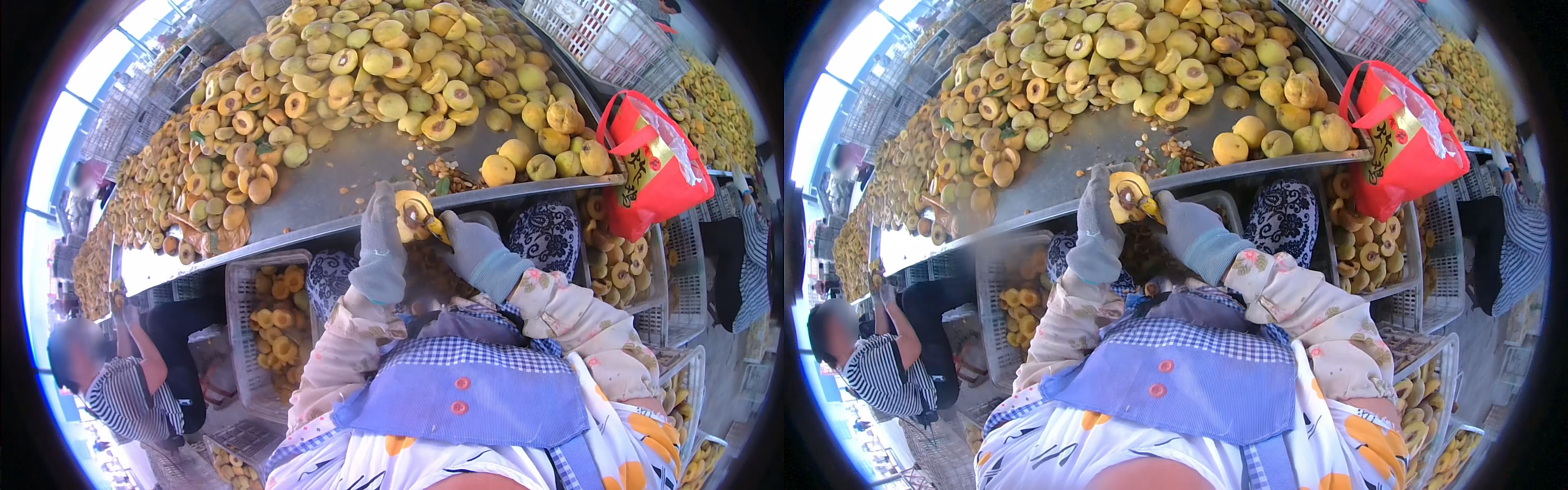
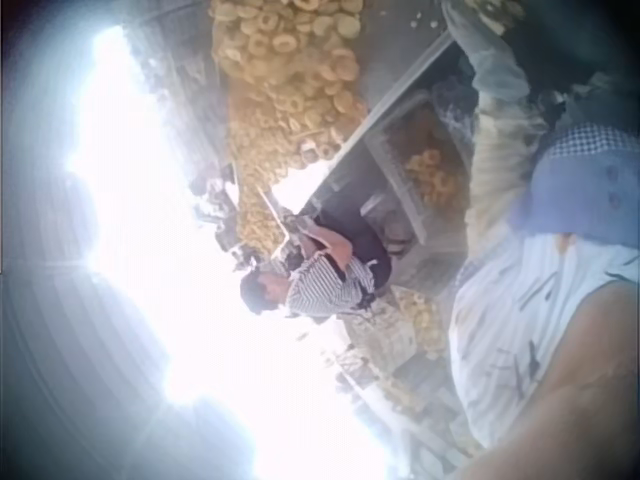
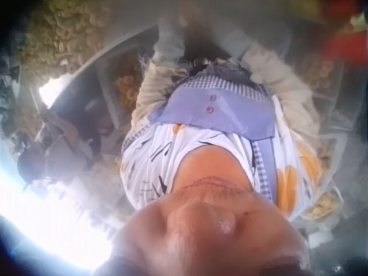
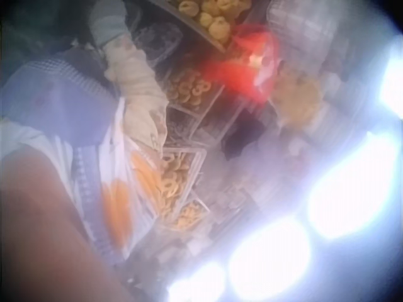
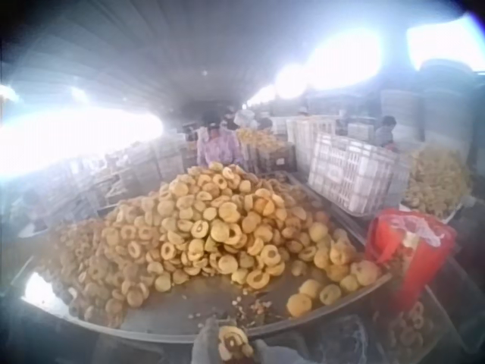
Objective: The person sits at a workstation and uses a small knife to cut open yellow fruits, remove the pits, and place the pitted halves into a container. The process is repeated continuously for many fruits.
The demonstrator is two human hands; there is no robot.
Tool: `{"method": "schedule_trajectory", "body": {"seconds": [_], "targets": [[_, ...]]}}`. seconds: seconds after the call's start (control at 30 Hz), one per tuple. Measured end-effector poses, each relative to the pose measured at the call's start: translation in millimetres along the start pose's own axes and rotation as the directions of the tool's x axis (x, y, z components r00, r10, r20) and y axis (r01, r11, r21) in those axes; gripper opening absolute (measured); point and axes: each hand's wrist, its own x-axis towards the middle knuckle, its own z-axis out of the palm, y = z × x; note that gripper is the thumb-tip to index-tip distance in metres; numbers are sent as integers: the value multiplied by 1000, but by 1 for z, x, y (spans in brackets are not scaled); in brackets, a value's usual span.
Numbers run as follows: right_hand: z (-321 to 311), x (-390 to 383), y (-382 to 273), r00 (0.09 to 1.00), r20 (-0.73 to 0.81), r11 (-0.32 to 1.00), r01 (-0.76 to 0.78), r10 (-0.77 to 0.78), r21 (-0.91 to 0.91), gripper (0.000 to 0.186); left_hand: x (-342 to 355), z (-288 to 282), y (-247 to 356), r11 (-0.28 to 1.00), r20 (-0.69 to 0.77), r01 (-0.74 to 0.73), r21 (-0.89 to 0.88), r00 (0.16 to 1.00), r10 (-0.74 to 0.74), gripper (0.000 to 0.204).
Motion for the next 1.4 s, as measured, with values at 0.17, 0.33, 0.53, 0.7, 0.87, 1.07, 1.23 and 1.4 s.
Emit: {"method": "schedule_trajectory", "body": {"seconds": [0.17, 0.33, 0.53, 0.7, 0.87, 1.07, 1.23, 1.4], "targets": [[6, -1, 1, 999, -17, 998, -45, 45, -35, 35, -12, 8, 5, 994, 60, -84, 75, 995, 80, 39], [-1, -7, 1, 988, 153, 1000, -22, 20, 13, 36, -19, 5, 0, 943, 123, -230, 242, 971, 205, 36], [-13, -3, 10, 972, 226, 988, 35, -68, 147, 43, -16, 7, 16, 943, 247, -174, 282, 963, 104, 33], [-10, -2, 12, 787, 617, 708, -443, 13, 550, 35, -28, 12, -5, 904, 165, -317, 286, 946, 280, 24], [-3, 13, 48, 215, 852, 338, -850, -478, 404, 16, -20, -2, 36, 567, 684, -581, 584, 728, 43, 20], [18, 22, 56, -172, 294, 196, -979, -940, 52, 25, -20, 15, 41, 570, 626, -559, 602, 774, 98, 22], [9, 20, 34, 219, 444, -86, -950, -869, 300, 16, 2, 16, 24, 984, 164, -4, 176, 986, -26, 29], [31, 23, 14, 936, 62, 845, 283, -346, 453, 43, 7, -9, 2, 982, -7, 148, -118, 989, -150, 39]]}}
